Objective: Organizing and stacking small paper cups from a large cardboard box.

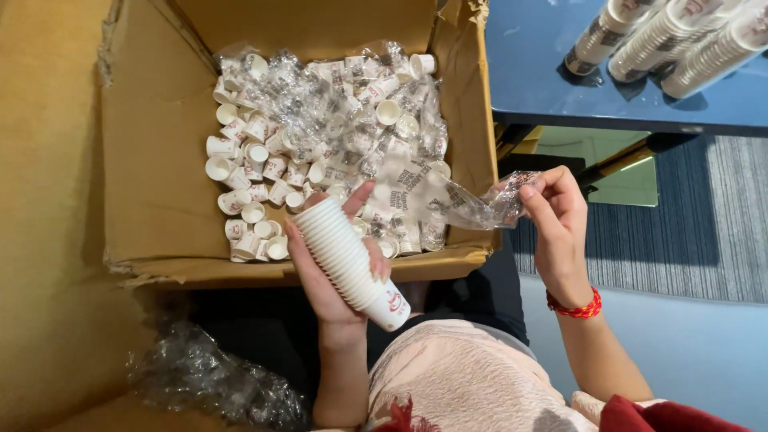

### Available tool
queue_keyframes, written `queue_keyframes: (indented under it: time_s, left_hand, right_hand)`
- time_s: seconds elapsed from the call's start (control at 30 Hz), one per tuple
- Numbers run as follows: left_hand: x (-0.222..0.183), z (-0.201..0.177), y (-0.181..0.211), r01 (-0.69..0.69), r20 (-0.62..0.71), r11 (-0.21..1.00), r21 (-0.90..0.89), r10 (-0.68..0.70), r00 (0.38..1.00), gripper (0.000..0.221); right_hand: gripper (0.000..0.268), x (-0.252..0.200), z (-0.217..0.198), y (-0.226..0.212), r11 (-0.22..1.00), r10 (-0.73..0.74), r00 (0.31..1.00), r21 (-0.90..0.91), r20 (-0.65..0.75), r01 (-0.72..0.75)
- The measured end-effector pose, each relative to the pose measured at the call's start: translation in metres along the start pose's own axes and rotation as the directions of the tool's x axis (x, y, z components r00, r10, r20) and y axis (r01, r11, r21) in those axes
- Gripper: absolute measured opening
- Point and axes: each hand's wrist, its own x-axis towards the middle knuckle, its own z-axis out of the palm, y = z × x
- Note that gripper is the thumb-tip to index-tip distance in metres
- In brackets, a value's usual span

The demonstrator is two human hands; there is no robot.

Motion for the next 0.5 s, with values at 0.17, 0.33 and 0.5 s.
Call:
queue_keyframes:
  time_s: [0.17, 0.33, 0.5]
  left_hand:
    - [-0.002, -0.008, -0.006, -0.133, 0.112, 0.979, 0.154, 0.116, 0.987, 0.05]
    - [0.0, -0.011, -0.003, -0.214, 0.096, 0.953, 0.213, 0.198, 0.976, 0.049]
    - [-0.001, -0.009, 0.003, -0.241, 0.095, 0.932, 0.27, 0.223, 0.97, 0.05]
  right_hand:
    - [0.009, 0.008, 0.018, -0.003, 1.0, 0.003, 0.999, 0.023, 0.045, -0.004]
    - [0.009, 0.014, 0.027, -0.002, 0.997, -0.007, 0.997, 0.075, 0.08, 0.001]
    - [0.009, 0.018, 0.034, -0.005, 0.998, 0.015, 0.995, 0.06, 0.094, -0.021]
